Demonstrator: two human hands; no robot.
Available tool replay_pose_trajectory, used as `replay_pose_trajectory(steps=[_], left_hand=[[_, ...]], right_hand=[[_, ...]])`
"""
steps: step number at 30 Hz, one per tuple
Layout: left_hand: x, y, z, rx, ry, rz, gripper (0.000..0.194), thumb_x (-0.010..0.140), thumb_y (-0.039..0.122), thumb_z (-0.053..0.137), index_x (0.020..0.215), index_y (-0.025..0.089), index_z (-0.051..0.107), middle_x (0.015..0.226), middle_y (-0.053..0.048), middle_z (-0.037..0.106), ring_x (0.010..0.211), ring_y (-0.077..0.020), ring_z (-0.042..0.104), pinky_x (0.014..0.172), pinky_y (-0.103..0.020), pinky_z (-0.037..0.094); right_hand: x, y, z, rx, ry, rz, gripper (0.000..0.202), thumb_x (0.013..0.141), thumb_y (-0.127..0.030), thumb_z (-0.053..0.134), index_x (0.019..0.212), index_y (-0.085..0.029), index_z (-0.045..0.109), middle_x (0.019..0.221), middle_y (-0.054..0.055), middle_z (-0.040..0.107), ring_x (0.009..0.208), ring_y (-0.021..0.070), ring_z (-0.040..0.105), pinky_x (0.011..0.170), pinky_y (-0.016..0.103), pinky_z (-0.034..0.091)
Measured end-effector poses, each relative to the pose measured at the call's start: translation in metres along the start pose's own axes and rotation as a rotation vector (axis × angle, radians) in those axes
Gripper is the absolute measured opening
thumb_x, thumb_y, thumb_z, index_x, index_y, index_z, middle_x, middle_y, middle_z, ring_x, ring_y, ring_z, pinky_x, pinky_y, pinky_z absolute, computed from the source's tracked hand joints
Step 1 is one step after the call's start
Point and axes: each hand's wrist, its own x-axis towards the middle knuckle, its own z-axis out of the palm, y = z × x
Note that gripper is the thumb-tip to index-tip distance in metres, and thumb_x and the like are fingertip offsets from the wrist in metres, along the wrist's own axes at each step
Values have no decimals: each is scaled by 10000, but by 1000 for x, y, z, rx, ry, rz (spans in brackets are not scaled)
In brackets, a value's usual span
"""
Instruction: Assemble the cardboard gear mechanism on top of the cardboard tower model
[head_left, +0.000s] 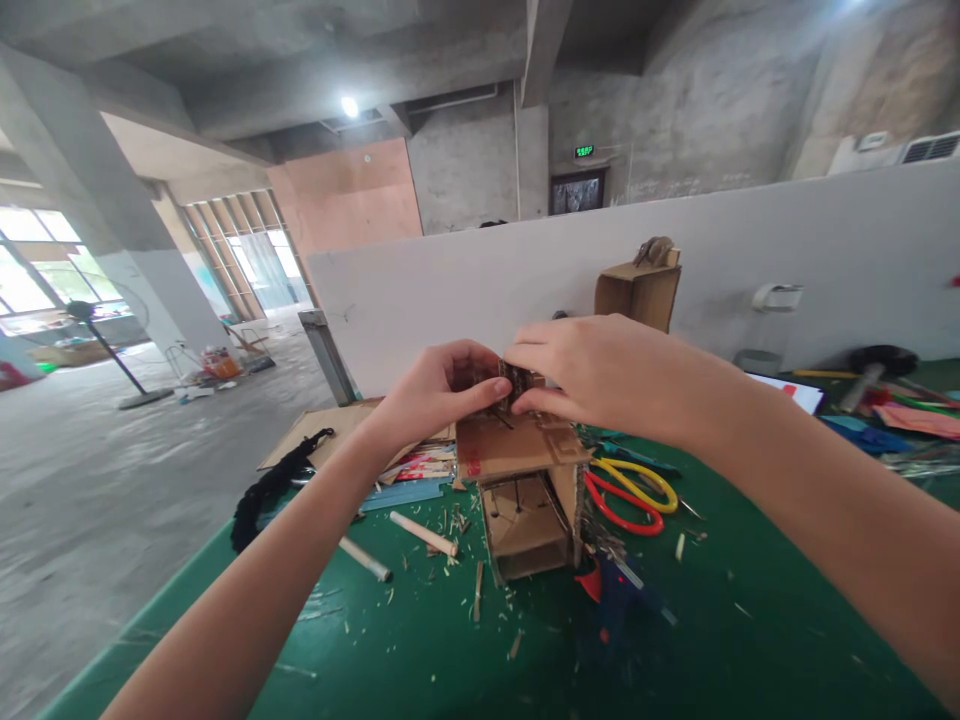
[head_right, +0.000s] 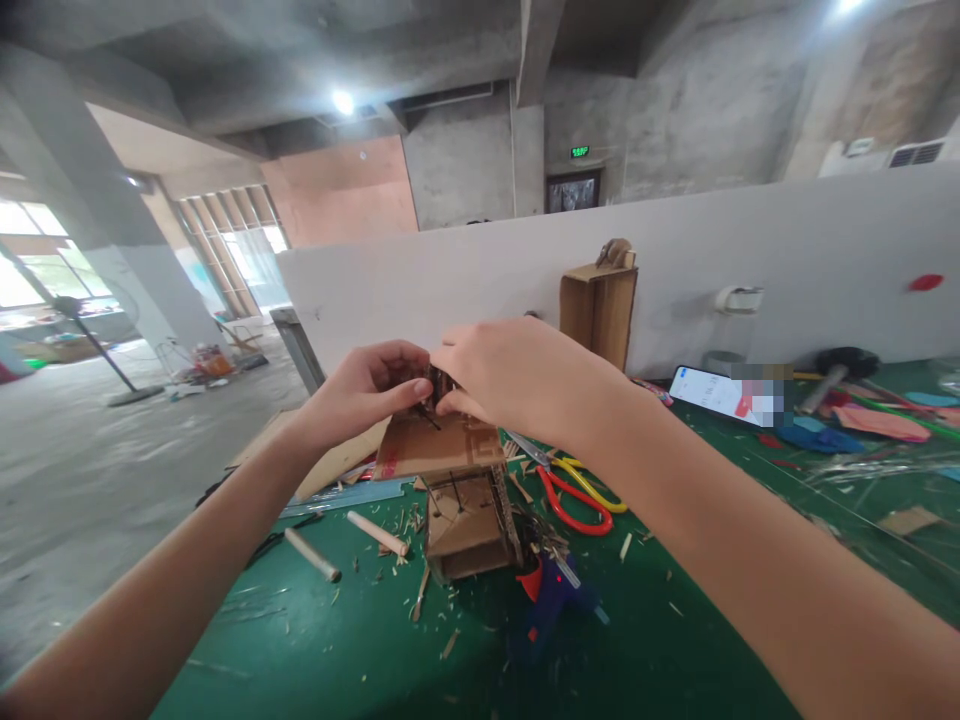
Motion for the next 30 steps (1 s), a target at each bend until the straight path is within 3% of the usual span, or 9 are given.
replay_pose_trajectory(steps=[5, 8, 10, 16, 22, 26, 28, 30], left_hand=[[-5, -3, 0, 37, 23, 63, 274, 814, 333, 629, 1005, 153, 547, 861, -49, 644, 751, -123, 594, 654, -249, 480], [-7, -3, 4, 78, 47, 87, 268, 856, 341, 572, 1059, 178, 506, 833, -25, 623, 703, -107, 557, 612, -237, 443], [-6, -2, 7, 122, 54, 111, 230, 875, 343, 533, 1037, 182, 500, 815, -13, 596, 682, -105, 534, 598, -239, 423], [4, -1, 10, 277, 72, 211, 109, 895, 284, 442, 892, 188, 491, 726, 16, 515, 673, -113, 483, 613, -252, 398], [15, 3, 2, 524, 33, 203, 394, 968, 333, 280, 700, 181, 525, 642, 5, 513, 631, -127, 474, 620, -287, 386], [11, 9, 0, 602, 92, 280, 372, 976, 364, 272, 877, 178, 579, 810, -38, 619, 765, -151, 565, 734, -318, 435], [4, 11, 0, 616, 100, 316, 240, 937, 334, 390, 1016, 183, 559, 918, -47, 641, 810, -151, 589, 761, -316, 457], [-3, 10, 0, 643, 76, 311, 233, 851, 286, 528, 1061, 185, 534, 946, -44, 645, 810, -151, 604, 748, -306, 480]], right_hand=[[-7, -5, 9, 37, 62, 34, 319, 893, -380, 503, 1107, -167, 605, 1056, 87, 659, 815, 236, 628, 556, 323, 389], [-17, -10, 22, 153, 148, 159, 549, 866, -432, 535, 1328, -145, 458, 1200, 124, 621, 913, 283, 634, 643, 377, 466], [-24, -14, 31, 262, 215, 254, 561, 870, -393, 540, 1369, -170, 413, 1245, 114, 606, 975, 283, 626, 719, 398, 491], [-29, -26, 42, 574, 367, 348, 356, 881, -247, 532, 1237, -229, 543, 1194, 32, 643, 1023, 191, 614, 838, 326, 504], [-24, -30, 44, 654, 408, 351, 351, 869, -222, 535, 1218, -209, 563, 1150, 30, 666, 997, 174, 629, 854, 316, 509], [-23, -29, 47, 650, 448, 385, 334, 865, -215, 540, 1194, -187, 584, 1133, 46, 679, 971, 178, 643, 846, 320, 511], [-23, -29, 48, 655, 465, 393, 310, 871, -217, 533, 1172, -187, 599, 1125, 48, 684, 968, 179, 646, 824, 312, 514], [-22, -30, 48, 655, 474, 394, 287, 880, -219, 519, 1149, -189, 612, 1111, 49, 690, 964, 180, 647, 802, 306, 514]])
